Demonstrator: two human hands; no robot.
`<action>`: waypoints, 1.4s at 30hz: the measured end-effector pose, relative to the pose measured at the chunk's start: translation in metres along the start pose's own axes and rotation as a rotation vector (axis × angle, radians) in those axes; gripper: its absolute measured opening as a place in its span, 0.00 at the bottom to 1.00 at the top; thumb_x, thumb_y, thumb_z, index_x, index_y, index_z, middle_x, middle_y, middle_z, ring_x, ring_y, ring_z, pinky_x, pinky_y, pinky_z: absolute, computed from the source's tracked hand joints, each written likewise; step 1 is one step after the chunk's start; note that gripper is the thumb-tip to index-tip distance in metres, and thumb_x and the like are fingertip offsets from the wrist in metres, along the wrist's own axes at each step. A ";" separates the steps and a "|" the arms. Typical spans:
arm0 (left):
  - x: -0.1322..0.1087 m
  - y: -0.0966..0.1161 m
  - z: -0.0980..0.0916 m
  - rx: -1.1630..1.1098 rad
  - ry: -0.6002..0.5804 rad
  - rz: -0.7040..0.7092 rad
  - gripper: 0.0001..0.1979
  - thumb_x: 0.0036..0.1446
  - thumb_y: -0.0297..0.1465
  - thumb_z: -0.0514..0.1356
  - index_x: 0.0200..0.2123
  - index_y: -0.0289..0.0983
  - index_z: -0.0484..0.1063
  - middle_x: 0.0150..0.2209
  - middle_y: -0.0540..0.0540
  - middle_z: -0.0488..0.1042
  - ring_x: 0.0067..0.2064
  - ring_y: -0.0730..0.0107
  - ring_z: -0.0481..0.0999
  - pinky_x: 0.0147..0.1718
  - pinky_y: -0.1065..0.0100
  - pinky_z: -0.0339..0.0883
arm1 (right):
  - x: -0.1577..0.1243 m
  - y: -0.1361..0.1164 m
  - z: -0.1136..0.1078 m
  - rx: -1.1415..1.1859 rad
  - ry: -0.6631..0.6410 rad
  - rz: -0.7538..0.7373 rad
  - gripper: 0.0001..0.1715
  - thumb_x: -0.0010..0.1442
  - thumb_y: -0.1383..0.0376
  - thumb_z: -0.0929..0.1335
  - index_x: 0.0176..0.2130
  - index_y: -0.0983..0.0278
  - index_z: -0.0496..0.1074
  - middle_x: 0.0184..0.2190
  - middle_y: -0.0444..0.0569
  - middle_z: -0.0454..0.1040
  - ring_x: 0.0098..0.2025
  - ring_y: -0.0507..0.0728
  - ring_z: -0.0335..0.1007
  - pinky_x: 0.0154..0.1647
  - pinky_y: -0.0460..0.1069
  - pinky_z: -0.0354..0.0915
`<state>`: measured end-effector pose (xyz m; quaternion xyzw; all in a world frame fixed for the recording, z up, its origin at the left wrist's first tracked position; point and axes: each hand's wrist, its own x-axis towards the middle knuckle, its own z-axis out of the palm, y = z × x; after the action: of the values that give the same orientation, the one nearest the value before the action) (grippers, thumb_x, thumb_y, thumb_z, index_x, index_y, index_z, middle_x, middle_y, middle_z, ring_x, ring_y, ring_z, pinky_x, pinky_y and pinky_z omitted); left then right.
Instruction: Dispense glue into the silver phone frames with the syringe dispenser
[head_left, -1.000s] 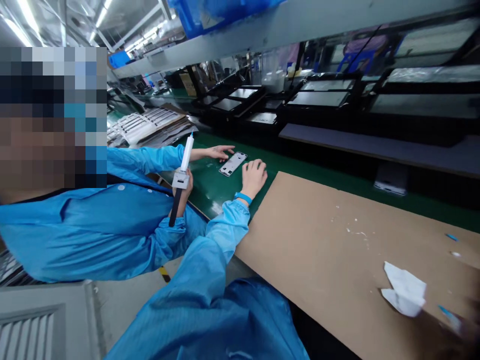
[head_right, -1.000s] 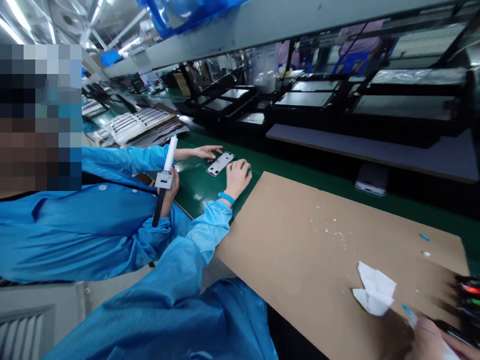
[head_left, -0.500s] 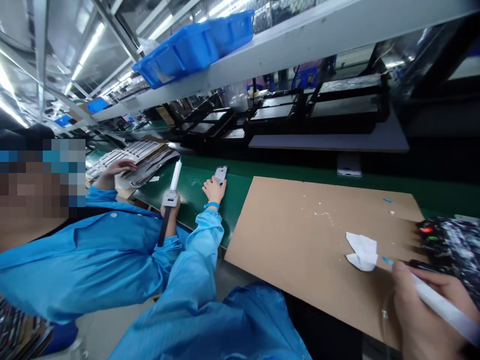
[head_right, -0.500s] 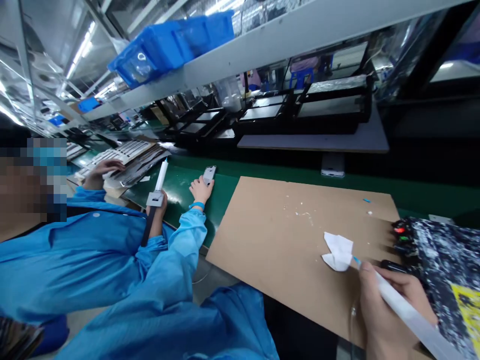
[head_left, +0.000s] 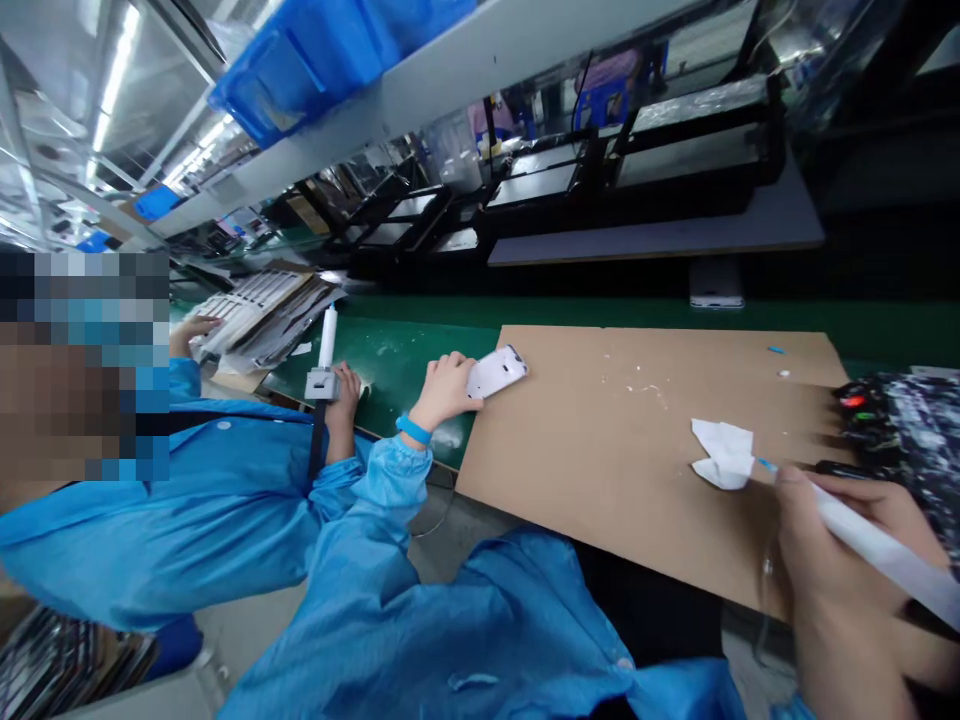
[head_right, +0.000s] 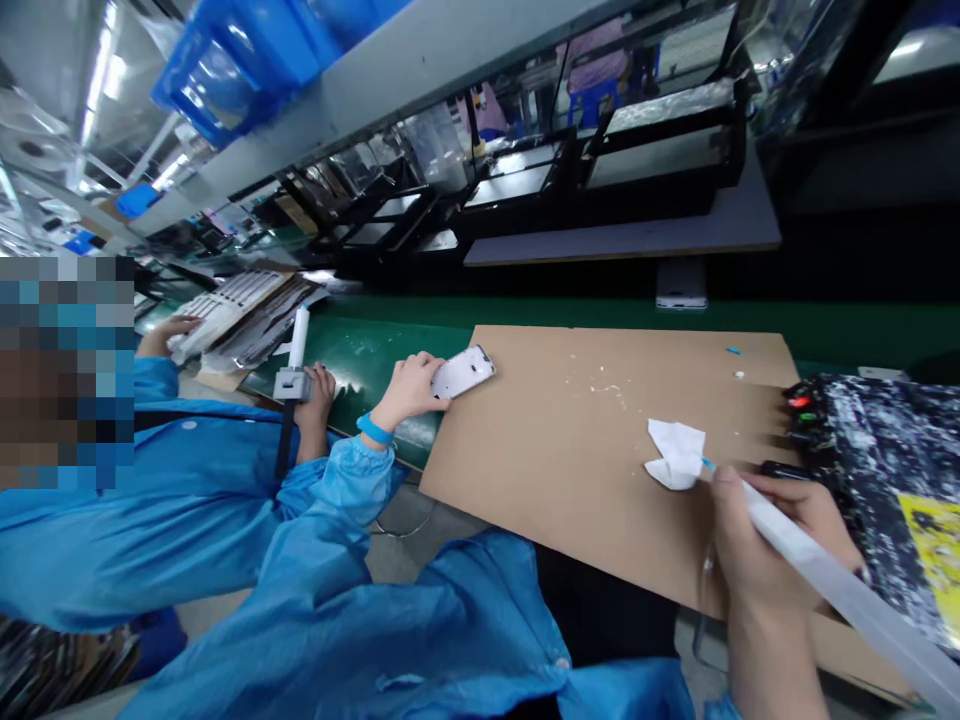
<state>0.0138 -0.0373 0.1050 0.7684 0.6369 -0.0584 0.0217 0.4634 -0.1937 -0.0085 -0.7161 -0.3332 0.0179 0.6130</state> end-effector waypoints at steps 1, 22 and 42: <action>-0.007 0.012 0.003 -0.008 -0.008 0.096 0.42 0.56 0.37 0.74 0.73 0.41 0.72 0.70 0.36 0.72 0.71 0.41 0.71 0.73 0.45 0.61 | 0.002 -0.003 0.001 0.005 -0.001 0.008 0.38 0.43 0.28 0.82 0.28 0.54 0.76 0.23 0.57 0.75 0.19 0.65 0.68 0.21 0.58 0.57; -0.063 0.107 0.067 -0.625 0.041 0.312 0.27 0.67 0.52 0.73 0.61 0.45 0.78 0.55 0.44 0.76 0.61 0.50 0.75 0.62 0.48 0.67 | -0.072 -0.104 0.065 0.294 -0.919 0.136 0.20 0.67 0.47 0.79 0.42 0.57 0.76 0.34 0.47 0.79 0.33 0.58 0.75 0.32 0.51 0.68; -0.069 0.110 0.076 -0.642 0.072 0.329 0.27 0.68 0.57 0.71 0.57 0.45 0.76 0.58 0.45 0.79 0.60 0.52 0.76 0.58 0.50 0.65 | -0.087 -0.090 0.075 0.107 -0.973 0.024 0.17 0.69 0.50 0.77 0.38 0.59 0.75 0.35 0.48 0.83 0.33 0.57 0.76 0.33 0.52 0.66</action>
<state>0.1049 -0.1339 0.0330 0.8161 0.4912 0.1762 0.2485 0.3224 -0.1703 0.0198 -0.5958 -0.5714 0.3746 0.4220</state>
